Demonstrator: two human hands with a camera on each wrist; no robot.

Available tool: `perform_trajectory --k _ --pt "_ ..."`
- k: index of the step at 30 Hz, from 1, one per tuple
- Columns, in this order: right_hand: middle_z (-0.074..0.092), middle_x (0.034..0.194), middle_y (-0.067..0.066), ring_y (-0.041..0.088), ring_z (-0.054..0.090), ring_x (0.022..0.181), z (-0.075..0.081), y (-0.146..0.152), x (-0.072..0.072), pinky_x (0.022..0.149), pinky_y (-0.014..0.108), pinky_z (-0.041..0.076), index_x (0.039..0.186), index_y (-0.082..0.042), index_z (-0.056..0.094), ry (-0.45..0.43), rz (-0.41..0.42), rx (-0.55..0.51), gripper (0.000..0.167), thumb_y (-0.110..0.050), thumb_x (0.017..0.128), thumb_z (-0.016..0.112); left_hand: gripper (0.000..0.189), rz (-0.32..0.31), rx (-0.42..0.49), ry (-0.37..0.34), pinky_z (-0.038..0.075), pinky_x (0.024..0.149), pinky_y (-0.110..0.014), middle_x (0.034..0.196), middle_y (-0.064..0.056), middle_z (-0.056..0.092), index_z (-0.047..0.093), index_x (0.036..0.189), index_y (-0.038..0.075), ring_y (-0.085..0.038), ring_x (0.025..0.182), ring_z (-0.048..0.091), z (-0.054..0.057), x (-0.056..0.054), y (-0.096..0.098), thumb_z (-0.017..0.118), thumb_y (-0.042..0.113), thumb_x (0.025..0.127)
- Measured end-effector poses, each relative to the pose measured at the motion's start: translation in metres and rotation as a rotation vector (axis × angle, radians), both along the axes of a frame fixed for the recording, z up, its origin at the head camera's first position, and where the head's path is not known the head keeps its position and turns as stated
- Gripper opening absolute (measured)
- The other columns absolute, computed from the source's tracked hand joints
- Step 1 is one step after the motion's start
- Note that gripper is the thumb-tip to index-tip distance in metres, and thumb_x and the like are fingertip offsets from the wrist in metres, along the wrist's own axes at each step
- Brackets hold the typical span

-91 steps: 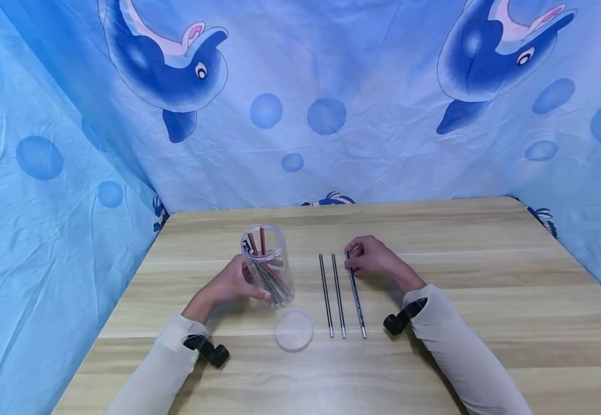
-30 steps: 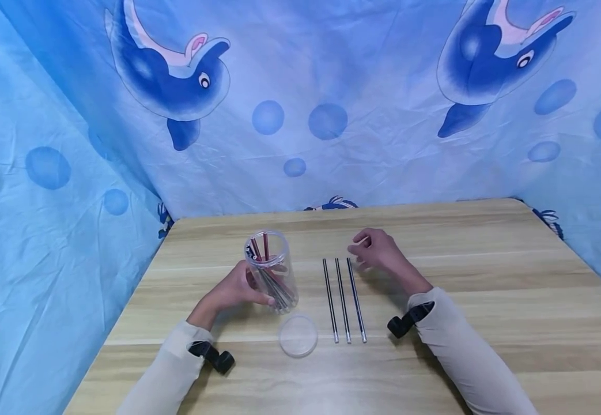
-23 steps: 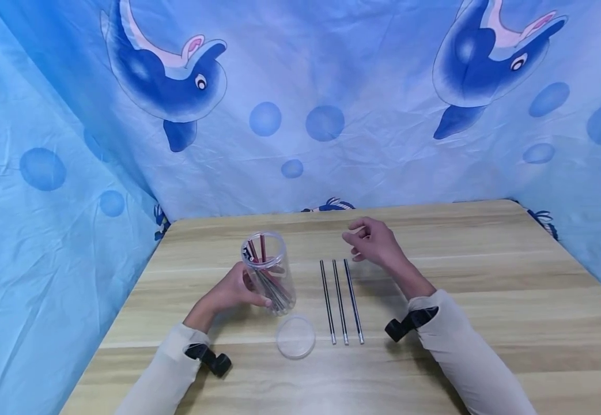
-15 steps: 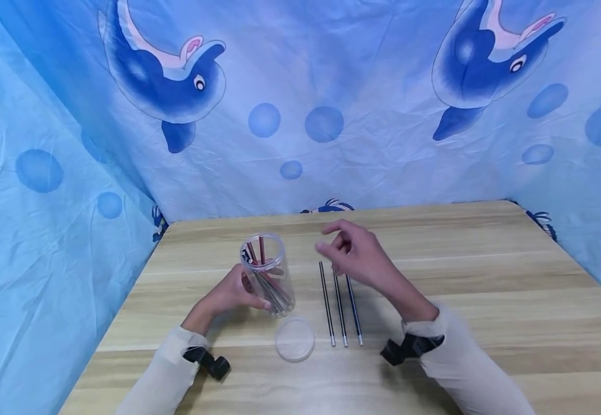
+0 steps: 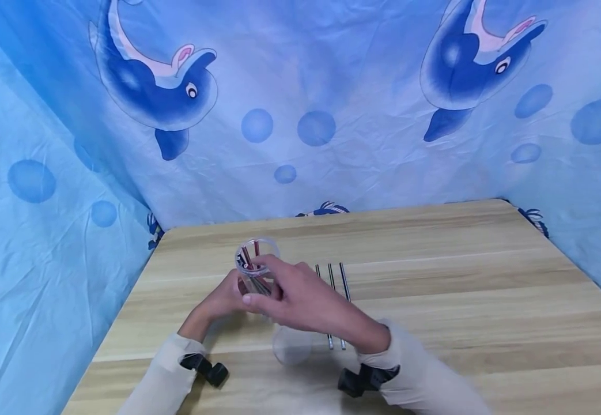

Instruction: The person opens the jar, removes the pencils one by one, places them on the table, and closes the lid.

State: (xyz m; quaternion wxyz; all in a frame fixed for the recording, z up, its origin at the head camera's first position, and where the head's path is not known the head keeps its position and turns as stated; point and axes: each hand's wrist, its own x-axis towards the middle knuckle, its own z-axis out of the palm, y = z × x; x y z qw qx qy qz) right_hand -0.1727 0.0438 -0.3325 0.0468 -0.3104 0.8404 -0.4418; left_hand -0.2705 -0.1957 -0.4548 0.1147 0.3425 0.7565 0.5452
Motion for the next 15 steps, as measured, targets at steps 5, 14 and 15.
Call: perform_trajectory --k 5,14,15 --pt "0.057 0.064 -0.003 0.005 0.056 0.05 -0.009 -0.024 -0.007 0.048 0.022 0.048 0.133 0.001 0.051 0.05 -0.037 0.065 0.055 -0.044 0.101 0.054 0.059 0.045 -0.035 0.05 0.051 0.083 -0.029 0.112 -0.006 0.064 0.054 0.131 0.005 -0.016 0.098 0.059 -0.002 0.003 -0.002 0.081 0.005 0.079" --pt "0.055 0.066 -0.004 0.006 0.056 0.058 -0.009 -0.036 -0.012 0.056 0.022 0.047 0.1 -0.004 0.061 0.132 -0.176 0.161 0.037 -0.038 0.105 0.048 0.048 0.063 -0.035 0.029 0.052 0.071 -0.029 0.101 -0.009 0.065 0.06 0.115 0.001 -0.015 0.084 0.058 0.001 0.004 0.004 0.083 0.002 0.073" --pt "0.055 0.066 -0.004 0.006 0.056 0.059 -0.009 -0.035 -0.012 0.056 0.022 0.047 0.099 -0.004 0.061 0.141 -0.18 0.168 0.036 -0.037 0.106 0.048 0.049 0.061 -0.033 0.02 0.053 0.071 -0.029 0.103 -0.01 0.064 0.059 0.116 0.001 -0.016 0.085 0.059 0.002 0.004 0.004 0.083 0.003 0.073"
